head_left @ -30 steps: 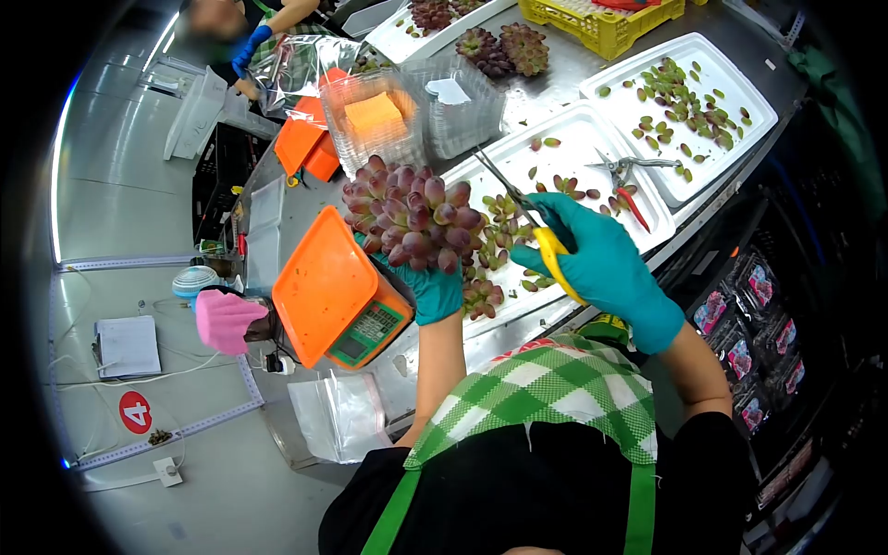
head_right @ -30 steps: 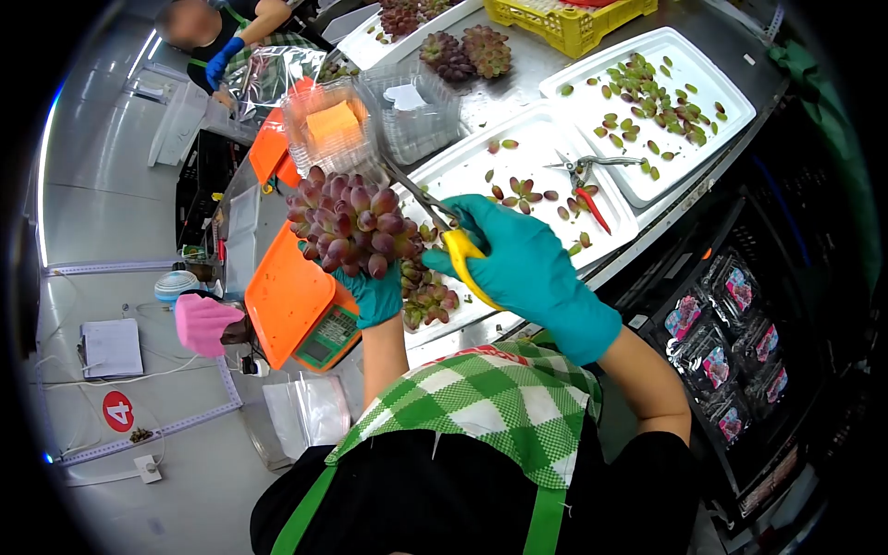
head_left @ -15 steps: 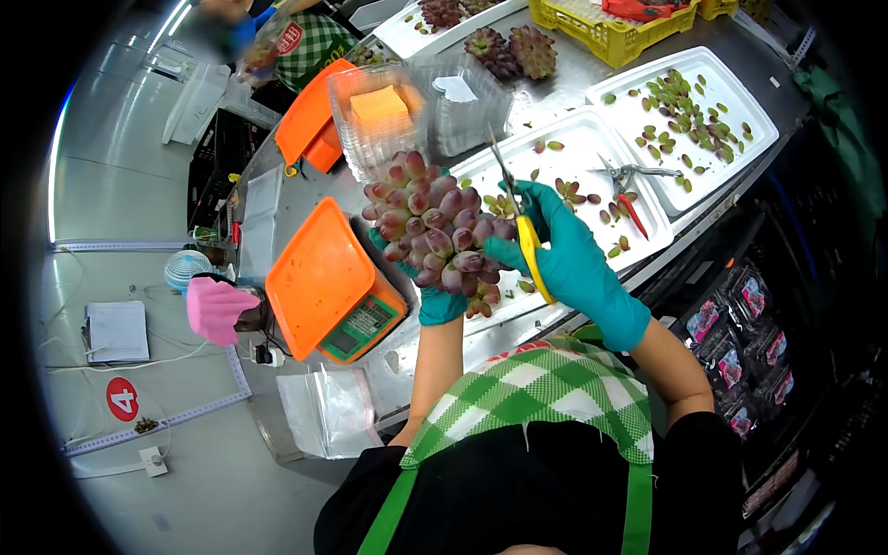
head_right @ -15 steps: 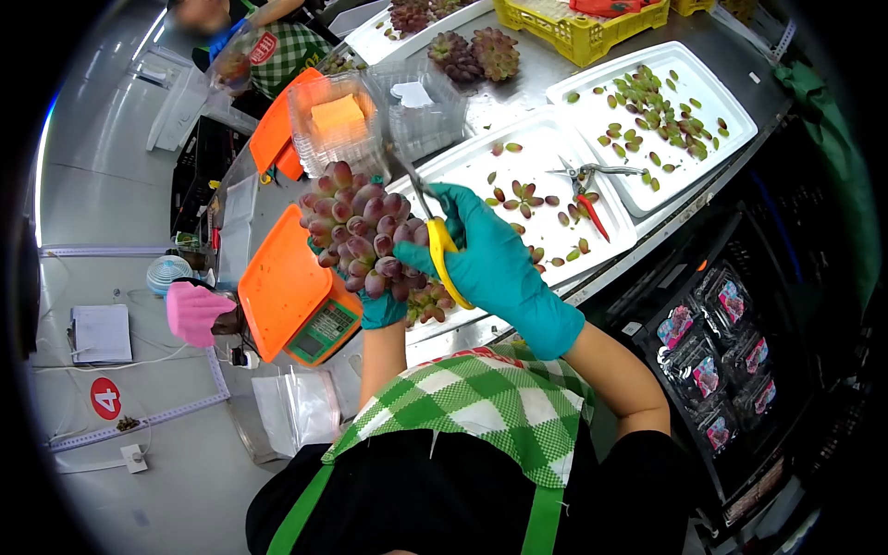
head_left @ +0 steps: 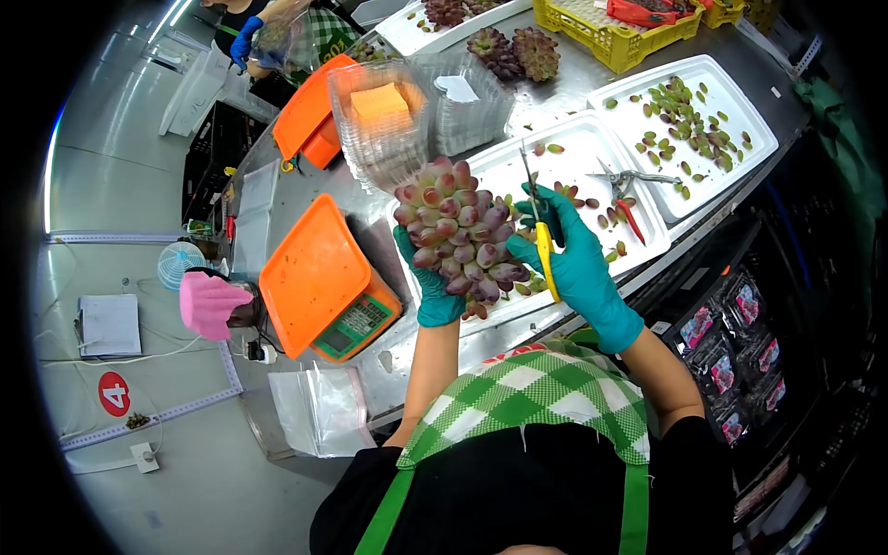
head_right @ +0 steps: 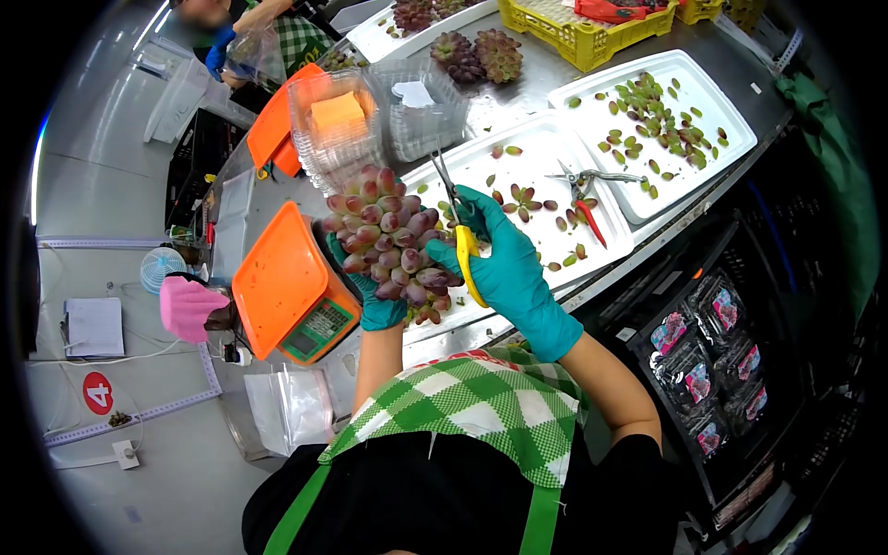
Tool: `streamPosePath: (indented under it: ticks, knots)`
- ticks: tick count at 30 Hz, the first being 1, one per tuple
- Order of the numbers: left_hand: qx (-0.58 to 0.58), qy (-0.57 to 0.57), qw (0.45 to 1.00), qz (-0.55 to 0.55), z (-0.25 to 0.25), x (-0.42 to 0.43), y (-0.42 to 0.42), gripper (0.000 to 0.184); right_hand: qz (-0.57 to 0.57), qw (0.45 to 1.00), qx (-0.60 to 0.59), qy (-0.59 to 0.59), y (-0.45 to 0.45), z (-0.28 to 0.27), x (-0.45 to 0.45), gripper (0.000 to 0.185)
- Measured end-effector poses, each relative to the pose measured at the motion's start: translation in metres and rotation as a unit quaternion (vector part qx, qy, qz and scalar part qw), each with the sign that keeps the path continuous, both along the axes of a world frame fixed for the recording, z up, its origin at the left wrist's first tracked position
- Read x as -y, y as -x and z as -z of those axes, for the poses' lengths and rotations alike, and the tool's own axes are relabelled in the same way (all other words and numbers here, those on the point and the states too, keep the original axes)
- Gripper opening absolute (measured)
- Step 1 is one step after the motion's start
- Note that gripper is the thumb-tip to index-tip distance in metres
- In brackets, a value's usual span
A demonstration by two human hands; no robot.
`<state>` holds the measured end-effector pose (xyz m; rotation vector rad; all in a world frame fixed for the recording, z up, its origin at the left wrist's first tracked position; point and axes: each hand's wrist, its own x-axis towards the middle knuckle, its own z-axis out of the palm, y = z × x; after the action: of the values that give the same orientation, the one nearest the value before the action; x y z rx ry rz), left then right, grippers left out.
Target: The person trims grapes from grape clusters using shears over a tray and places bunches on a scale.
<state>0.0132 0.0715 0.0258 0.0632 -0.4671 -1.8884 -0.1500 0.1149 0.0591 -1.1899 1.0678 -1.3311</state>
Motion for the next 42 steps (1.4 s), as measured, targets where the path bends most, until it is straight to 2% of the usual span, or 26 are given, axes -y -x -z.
streamPosePath:
  ticks: [1, 2, 4, 5, 6, 8, 11, 12, 13, 14, 16, 18, 20, 23, 25, 28, 29, 31, 32, 33, 34, 36, 40, 42]
  knots:
    - [-0.022, 0.018, 1.0, 0.011, -0.005, -0.001, 0.005, 0.076, 0.001, 0.999, -0.034, 0.036, 0.003, -0.007, 0.0, 0.062]
    - [0.062, -0.003, 0.997, -0.035, -0.013, -0.005, 0.01, 0.074, 0.001, 0.995, -0.068, 0.07, 0.005, -0.01, 0.0, 0.063]
    - [0.225, -0.044, 0.966, -0.123, -0.024, -0.017, 0.017, 0.071, -0.023, 0.994, -0.08, 0.064, 0.004, -0.011, 0.001, 0.067]
    - [0.132, -0.036, 0.988, -0.065, -0.014, -0.017, 0.013, 0.069, -0.017, 0.996, -0.078, 0.048, 0.003, -0.012, 0.0, 0.067]
    - [0.157, -0.044, 0.984, -0.072, -0.012, -0.018, 0.014, 0.07, -0.012, 0.996, -0.077, 0.032, 0.003, -0.011, -0.001, 0.067]
    - [0.207, -0.058, 0.973, -0.089, -0.009, -0.018, 0.015, 0.07, -0.007, 0.999, -0.022, 0.035, 0.002, 0.0, 0.001, 0.065]
    - [0.302, 0.028, 0.944, -0.134, -0.001, -0.013, 0.007, 0.072, -0.031, 0.998, 0.047, -0.022, 0.006, 0.013, -0.001, 0.061]
    - [0.326, 0.063, 0.932, -0.148, -0.005, -0.012, 0.008, 0.072, -0.034, 0.993, 0.114, -0.016, 0.005, 0.019, -0.001, 0.059]
    - [0.272, 0.041, 0.949, -0.153, -0.01, -0.009, 0.009, 0.068, -0.037, 0.983, 0.18, -0.011, 0.004, 0.024, -0.001, 0.058]
    - [0.314, 0.055, 0.934, -0.161, -0.016, -0.008, 0.012, 0.067, -0.04, 0.968, 0.246, -0.008, 0.004, 0.027, -0.001, 0.057]
    - [0.394, 0.084, 0.898, -0.175, -0.039, -0.01, 0.019, 0.064, -0.031, 0.972, 0.23, -0.048, 0.007, 0.025, 0.001, 0.053]
    - [0.44, 0.04, 0.886, -0.141, -0.045, -0.007, 0.024, 0.051, -0.029, 0.975, 0.191, -0.111, 0.015, 0.021, 0.003, 0.052]
    - [0.494, -0.04, 0.865, -0.084, -0.059, -0.005, 0.029, 0.045, -0.026, 0.945, 0.271, -0.182, 0.019, 0.055, 0.011, 0.048]
    - [0.499, -0.022, 0.865, -0.047, -0.052, 0.002, 0.024, 0.039, -0.047, 0.904, 0.375, -0.202, 0.025, 0.078, 0.013, 0.039]
    - [0.531, 0.02, 0.847, -0.025, -0.051, 0.008, 0.018, 0.041, -0.082, 0.874, 0.432, -0.205, 0.026, 0.057, 0.011, 0.036]
    - [0.413, -0.031, 0.91, 0.01, -0.043, 0.011, 0.014, 0.044, -0.1, 0.852, 0.462, -0.226, 0.031, 0.053, 0.009, 0.036]
    - [0.391, -0.04, 0.92, 0.011, -0.028, 0.012, 0.014, 0.047, -0.096, 0.852, 0.468, -0.214, 0.027, 0.067, 0.011, 0.035]
    - [0.31, -0.156, 0.938, 0.014, -0.013, -0.001, 0.018, 0.048, -0.104, 0.866, 0.443, -0.205, 0.023, 0.083, 0.017, 0.035]
    - [0.278, -0.173, 0.945, 0.017, -0.003, -0.002, 0.021, 0.048, -0.109, 0.873, 0.432, -0.199, 0.022, 0.086, 0.02, 0.035]
    - [0.243, -0.178, 0.953, 0.026, 0.005, -0.004, 0.023, 0.049, -0.071, 0.9, 0.391, -0.176, 0.017, 0.085, 0.02, 0.037]
    - [0.219, -0.173, 0.96, 0.033, 0.012, -0.005, 0.025, 0.049, -0.085, 0.911, 0.36, -0.181, 0.019, 0.072, 0.021, 0.04]
    - [0.187, -0.162, 0.968, 0.046, 0.022, -0.008, 0.026, 0.05, -0.069, 0.953, 0.178, -0.235, 0.022, 0.033, 0.023, 0.044]
    - [0.161, -0.147, 0.974, 0.054, 0.029, -0.016, 0.026, 0.051, -0.076, 0.979, -0.017, -0.191, 0.02, 0.018, 0.031, 0.053]
    - [0.16, -0.137, 0.976, 0.054, 0.029, -0.016, 0.026, 0.052, -0.027, 0.99, -0.036, -0.133, 0.021, 0.014, 0.03, 0.052]
